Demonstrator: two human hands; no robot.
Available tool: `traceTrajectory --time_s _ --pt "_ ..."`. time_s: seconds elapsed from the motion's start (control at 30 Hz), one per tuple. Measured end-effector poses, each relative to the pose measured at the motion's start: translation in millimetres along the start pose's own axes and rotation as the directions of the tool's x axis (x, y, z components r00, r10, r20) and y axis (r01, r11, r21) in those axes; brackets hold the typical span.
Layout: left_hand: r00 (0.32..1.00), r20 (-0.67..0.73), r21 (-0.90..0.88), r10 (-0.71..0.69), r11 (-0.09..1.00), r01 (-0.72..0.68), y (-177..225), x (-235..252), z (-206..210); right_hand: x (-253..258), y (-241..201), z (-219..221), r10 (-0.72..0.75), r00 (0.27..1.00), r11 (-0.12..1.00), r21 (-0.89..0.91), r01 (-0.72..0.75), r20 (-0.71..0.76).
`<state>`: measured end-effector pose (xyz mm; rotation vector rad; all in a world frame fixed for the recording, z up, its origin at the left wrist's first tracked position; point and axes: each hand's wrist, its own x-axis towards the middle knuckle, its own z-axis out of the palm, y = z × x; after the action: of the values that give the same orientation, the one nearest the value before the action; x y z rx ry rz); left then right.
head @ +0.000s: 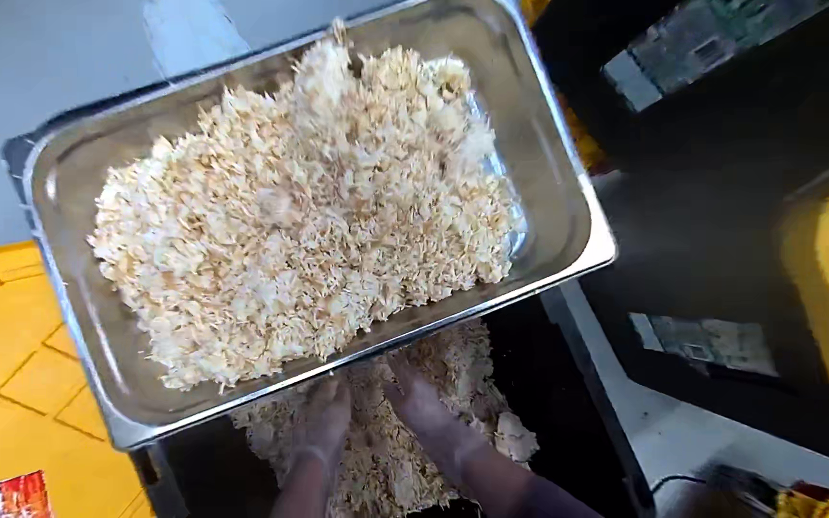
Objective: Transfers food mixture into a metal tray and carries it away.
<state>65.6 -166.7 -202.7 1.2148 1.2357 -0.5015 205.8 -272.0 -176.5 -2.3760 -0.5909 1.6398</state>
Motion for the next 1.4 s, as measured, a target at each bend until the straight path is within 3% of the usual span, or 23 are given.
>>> traceTrajectory --time_s 0.07,0.13,0.17,0.27,0.33,0.4,0.47,0.53,0.57,0.63,0.73,0.83,0.9,0.97,1.03,1.13,1.23,1.33,1.4 --pt "1.000 -0.007 0.174 0.003 0.985 -0.002 6 45 13 40 -15 3 -0.057 0.998 0.986 -0.156 0.059 0.020" --pt "1.000 0.004 0.291 0.002 0.957 -0.003 1 74 32 37 -58 -23 0.147 0.952 0.933 -0.358 -0.043 0.268" --pt "1.000 0.006 0.358 0.012 0.934 -0.013 -6 80 41 40 -62 -24 0.218 0.928 0.925 -0.369 -0.097 0.303" --pt "1.000 0.023 0.593 0.022 0.804 -0.031 -16 67 53 72 13 34 0.111 0.987 0.974 -0.208 -0.085 0.118" --pt "0.993 0.102 0.710 -0.052 0.704 -0.036 -19 46 60 66 46 50 0.157 0.970 0.983 -0.120 -0.136 0.185" --pt "0.982 0.141 0.718 -0.126 0.696 -0.013 -23 29 65 36 63 44 0.274 0.907 0.949 0.065 -0.309 0.321" --pt "0.982 0.106 0.548 -0.153 0.833 0.071 -42 9 65 9 77 54 0.352 0.870 0.840 0.294 -0.456 0.345" --pt "0.983 0.049 0.196 -0.179 0.966 0.167 -61 11 61 12 67 60 0.381 0.862 0.691 0.517 -0.505 0.333" --pt "0.978 0.032 0.022 -0.207 0.978 0.207 -64 20 59 25 65 66 0.398 0.860 0.640 0.575 -0.510 0.319" --pt "0.972 0.052 -0.171 -0.228 0.957 0.234 -63 42 56 54 66 84 0.445 0.852 0.565 0.652 -0.506 0.275" --pt "0.975 0.023 -0.209 -0.220 0.953 0.220 -67 49 63 60 75 92 0.471 0.836 0.510 0.685 -0.520 0.283" --pt "0.970 0.044 -0.265 -0.241 0.933 0.243 -62 37 67 37 66 70 0.333 0.888 0.546 0.702 -0.456 0.318" --pt "0.962 0.037 -0.403 -0.272 0.877 0.263 -67 10 74 8 58 66 0.313 0.888 0.483 0.749 -0.454 0.336" --pt "0.972 -0.010 -0.527 -0.234 0.828 0.193 -71 -23 72 -21 42 58 0.282 0.898 0.398 0.811 -0.429 0.336" --pt "0.984 -0.041 -0.637 -0.171 0.764 0.106 -53 -64 64 -60 20 38 0.223 0.918 0.323 0.864 -0.386 0.327" --pt "0.995 -0.068 -0.786 -0.075 0.618 -0.008 21 -131 39 -121 -30 -13 0.126 0.975 0.266 0.941 -0.210 0.182" --pt "0.962 -0.248 -0.741 0.111 0.618 -0.262 91 -184 13 -170 -78 -67 -0.028 0.999 0.265 0.964 -0.016 0.024" --pt "0.910 -0.339 -0.642 0.238 0.648 -0.409 156 -206 -23 -173 -120 -113 -0.214 0.971 0.269 0.949 0.165 -0.109" --pt "0.888 -0.393 -0.624 0.240 0.639 -0.449 193 -199 -44 -157 -148 -140 -0.229 0.960 0.331 0.914 0.233 -0.162"
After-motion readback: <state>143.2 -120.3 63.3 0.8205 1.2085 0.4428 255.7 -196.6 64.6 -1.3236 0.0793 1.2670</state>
